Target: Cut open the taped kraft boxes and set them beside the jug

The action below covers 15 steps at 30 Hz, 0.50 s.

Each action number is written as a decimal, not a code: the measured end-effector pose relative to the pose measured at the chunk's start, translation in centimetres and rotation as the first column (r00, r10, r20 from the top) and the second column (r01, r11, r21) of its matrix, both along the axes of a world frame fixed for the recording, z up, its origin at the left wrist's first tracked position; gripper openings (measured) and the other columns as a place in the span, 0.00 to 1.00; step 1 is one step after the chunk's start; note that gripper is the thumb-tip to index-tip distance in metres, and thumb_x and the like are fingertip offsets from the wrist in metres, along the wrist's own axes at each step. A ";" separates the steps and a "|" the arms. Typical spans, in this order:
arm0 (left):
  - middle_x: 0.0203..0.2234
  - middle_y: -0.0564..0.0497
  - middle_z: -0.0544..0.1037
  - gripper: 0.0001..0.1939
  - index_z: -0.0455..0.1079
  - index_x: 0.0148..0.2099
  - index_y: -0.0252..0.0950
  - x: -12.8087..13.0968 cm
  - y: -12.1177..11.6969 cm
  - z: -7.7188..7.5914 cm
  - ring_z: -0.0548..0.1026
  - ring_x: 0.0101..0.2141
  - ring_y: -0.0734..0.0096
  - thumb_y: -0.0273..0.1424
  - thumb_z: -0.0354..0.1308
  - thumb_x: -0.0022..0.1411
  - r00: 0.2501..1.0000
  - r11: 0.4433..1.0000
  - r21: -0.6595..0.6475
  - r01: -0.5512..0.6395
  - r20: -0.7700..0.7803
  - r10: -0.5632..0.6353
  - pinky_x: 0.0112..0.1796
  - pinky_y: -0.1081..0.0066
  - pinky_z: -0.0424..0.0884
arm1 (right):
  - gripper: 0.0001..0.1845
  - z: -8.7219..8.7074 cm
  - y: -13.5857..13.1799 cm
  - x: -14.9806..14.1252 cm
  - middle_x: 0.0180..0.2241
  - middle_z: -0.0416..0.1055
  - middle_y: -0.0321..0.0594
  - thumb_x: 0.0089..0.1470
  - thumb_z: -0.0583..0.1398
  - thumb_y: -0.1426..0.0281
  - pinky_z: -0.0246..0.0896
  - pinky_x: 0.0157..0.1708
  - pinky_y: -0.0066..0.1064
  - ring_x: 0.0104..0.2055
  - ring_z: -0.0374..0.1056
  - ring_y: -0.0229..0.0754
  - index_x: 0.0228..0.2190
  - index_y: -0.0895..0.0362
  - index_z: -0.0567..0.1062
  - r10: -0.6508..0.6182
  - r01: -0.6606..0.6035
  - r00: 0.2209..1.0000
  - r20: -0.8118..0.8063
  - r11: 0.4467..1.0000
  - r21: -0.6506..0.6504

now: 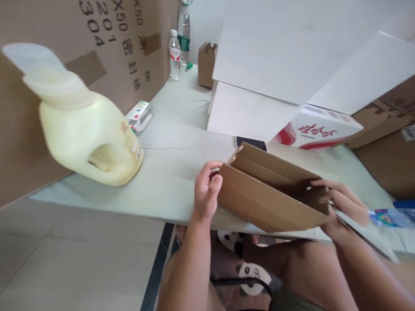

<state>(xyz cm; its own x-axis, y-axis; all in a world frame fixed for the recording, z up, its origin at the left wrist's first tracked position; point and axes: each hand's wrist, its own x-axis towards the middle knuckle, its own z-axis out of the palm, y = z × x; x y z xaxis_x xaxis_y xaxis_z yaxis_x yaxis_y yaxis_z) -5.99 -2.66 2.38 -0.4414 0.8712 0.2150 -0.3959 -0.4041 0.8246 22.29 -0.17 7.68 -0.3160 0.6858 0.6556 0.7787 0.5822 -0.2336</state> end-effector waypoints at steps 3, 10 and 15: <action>0.37 0.46 0.77 0.22 0.78 0.37 0.39 2.4 1.1 -0.2 0.73 0.40 0.59 0.54 0.63 0.57 0.995 0.999 0.000 -0.037 -0.088 0.037 0.42 0.67 0.68 | 0.15 -1.7 1.6 1.2 0.48 0.77 0.47 0.63 0.50 0.58 0.70 0.46 0.52 0.50 0.74 0.54 0.27 0.49 0.64 -0.056 0.041 0.990 -0.131 0.993 -0.114; 0.29 0.49 0.74 0.19 0.76 0.30 0.39 5.9 3.0 -0.4 0.73 0.40 0.61 0.50 0.67 0.54 0.917 0.950 -0.030 -0.312 -0.272 0.293 0.43 0.67 0.69 | 0.10 -4.9 3.8 1.9 0.59 0.72 0.46 0.64 0.52 0.59 0.65 0.58 0.50 0.60 0.69 0.50 0.36 0.49 0.69 -0.075 -0.115 0.848 -0.525 0.941 -0.319; 0.16 0.50 0.63 0.33 0.65 0.16 0.42 7.0 3.1 0.0 0.71 0.39 0.59 0.63 0.52 0.58 0.907 0.949 -0.026 -0.316 -0.301 0.294 0.52 0.60 0.67 | 0.10 -6.1 3.4 4.2 0.58 0.72 0.44 0.65 0.54 0.63 0.66 0.57 0.51 0.60 0.68 0.51 0.39 0.50 0.75 0.057 -0.198 0.834 -0.549 0.959 -0.203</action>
